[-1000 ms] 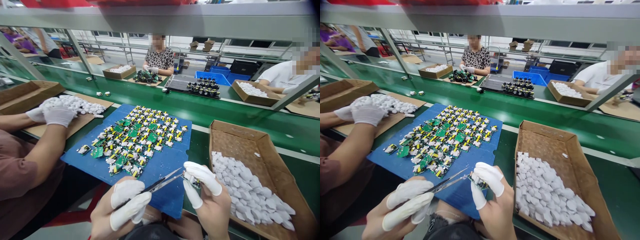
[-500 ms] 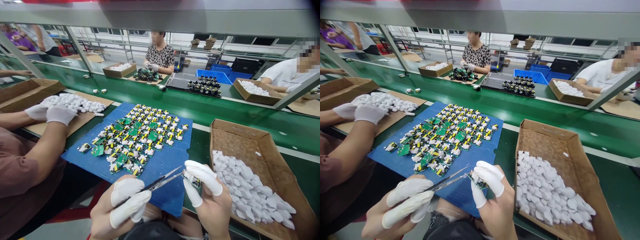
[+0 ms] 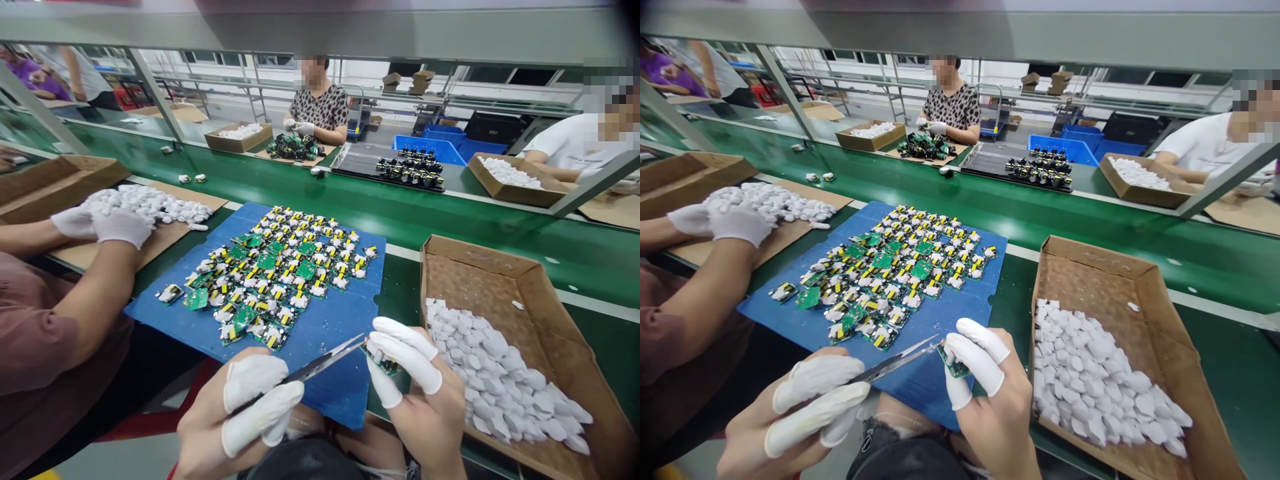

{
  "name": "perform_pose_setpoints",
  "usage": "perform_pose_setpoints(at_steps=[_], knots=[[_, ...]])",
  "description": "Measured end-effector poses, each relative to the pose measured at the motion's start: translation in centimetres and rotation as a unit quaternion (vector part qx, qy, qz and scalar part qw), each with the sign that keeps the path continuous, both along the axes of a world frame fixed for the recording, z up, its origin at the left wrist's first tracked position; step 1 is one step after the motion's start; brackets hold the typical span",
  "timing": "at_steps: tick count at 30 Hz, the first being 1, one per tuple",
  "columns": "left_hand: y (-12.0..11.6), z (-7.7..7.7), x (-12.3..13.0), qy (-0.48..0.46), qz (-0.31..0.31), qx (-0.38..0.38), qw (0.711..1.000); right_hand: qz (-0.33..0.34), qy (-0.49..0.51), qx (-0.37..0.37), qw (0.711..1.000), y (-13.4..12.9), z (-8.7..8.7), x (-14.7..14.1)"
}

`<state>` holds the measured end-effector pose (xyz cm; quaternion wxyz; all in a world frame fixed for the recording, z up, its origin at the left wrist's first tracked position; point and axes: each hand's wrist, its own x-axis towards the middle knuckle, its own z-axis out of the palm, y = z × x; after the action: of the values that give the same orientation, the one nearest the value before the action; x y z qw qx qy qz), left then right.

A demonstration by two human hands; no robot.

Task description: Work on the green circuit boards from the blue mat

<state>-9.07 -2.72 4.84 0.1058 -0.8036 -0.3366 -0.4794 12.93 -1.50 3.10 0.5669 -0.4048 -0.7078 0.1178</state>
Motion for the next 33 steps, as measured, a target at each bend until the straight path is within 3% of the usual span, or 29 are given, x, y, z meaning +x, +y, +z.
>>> perform_pose_setpoints(at_steps=[5,13,21,28,33], knots=[[-0.1,0.6,-0.1,0.032,-0.008,-0.022,0.999,-0.021,-0.070,0.039,0.997,-0.1,0.7,0.3],[-1.5,-1.9,-0.4,-0.035,0.030,-0.100,0.994,-0.050,-0.085,0.067,0.993,-0.1,0.4,-0.2],[-1.4,-0.8,1.1,-0.019,0.030,-0.063,0.997,-0.087,-0.083,0.081,0.989,-0.6,0.3,-0.4],[-1.5,-1.4,1.7,-0.023,0.043,-0.017,0.999,-0.033,-0.073,0.053,0.995,-1.0,-0.3,-1.5],[-1.0,-0.9,1.6,-0.063,0.055,-0.017,0.996,-0.065,-0.039,0.026,0.997,-1.1,-0.1,-1.5]])
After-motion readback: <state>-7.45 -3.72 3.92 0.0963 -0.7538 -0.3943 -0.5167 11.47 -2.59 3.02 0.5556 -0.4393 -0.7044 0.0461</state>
